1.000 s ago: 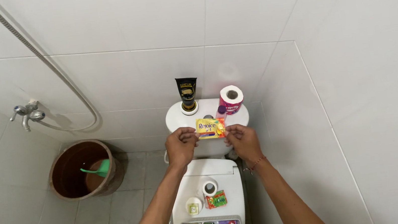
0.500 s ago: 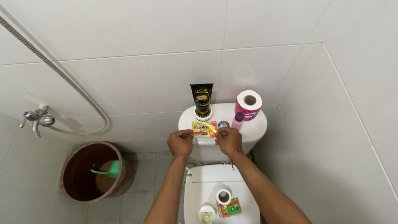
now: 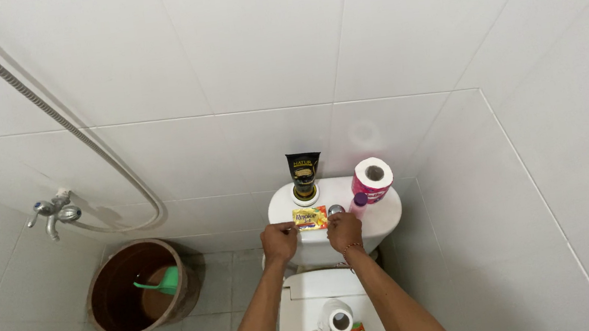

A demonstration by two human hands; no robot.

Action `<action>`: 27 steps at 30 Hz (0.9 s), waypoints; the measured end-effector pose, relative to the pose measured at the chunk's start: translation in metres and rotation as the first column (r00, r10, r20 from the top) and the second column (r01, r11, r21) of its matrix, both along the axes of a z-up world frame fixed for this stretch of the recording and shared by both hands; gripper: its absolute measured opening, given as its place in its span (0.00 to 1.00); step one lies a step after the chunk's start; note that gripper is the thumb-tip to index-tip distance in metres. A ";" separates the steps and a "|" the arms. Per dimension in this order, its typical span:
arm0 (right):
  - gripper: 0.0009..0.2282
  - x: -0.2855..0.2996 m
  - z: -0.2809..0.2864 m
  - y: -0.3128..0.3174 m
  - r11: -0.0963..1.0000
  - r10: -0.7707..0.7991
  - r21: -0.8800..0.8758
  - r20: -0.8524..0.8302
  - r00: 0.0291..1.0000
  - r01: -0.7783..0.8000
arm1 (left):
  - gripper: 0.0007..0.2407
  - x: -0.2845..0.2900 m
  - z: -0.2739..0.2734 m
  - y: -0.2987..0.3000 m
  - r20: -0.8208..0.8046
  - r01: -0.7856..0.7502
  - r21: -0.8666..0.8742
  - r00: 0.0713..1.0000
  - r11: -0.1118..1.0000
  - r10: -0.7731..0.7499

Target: The person carries a basket of toiletries into the bathroom, takes items out one at a time and arranges them on the toilet tank, then carries the basket out and places it on a metal rack. They then pick up a yellow cloth and hold it near the sink.

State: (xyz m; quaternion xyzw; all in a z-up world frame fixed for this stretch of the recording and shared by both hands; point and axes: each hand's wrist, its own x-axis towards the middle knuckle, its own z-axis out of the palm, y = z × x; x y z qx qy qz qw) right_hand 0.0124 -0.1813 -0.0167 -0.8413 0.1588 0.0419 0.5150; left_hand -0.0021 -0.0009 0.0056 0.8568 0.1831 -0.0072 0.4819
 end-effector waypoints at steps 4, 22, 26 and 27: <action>0.08 -0.004 -0.005 0.000 0.999 -0.015 0.032 0.007 1.000 0.015 | 0.08 -0.008 0.002 -0.003 -0.006 0.016 -0.021 1.000 1.000 -0.016; 0.20 -0.052 0.012 0.027 0.645 0.629 -0.694 0.246 0.738 -0.318 | 0.19 -0.042 0.010 -0.002 -0.006 0.439 0.608 0.836 0.662 -0.549; 0.22 -0.050 0.005 0.026 0.585 0.616 -0.750 0.165 0.770 -0.307 | 0.20 -0.038 0.009 -0.001 -0.104 0.484 0.646 0.822 0.591 -0.559; 0.22 -0.052 0.007 0.026 0.601 0.597 -0.731 0.140 0.790 -0.324 | 0.21 -0.038 0.006 -0.002 -0.137 0.499 0.653 0.818 0.570 -0.559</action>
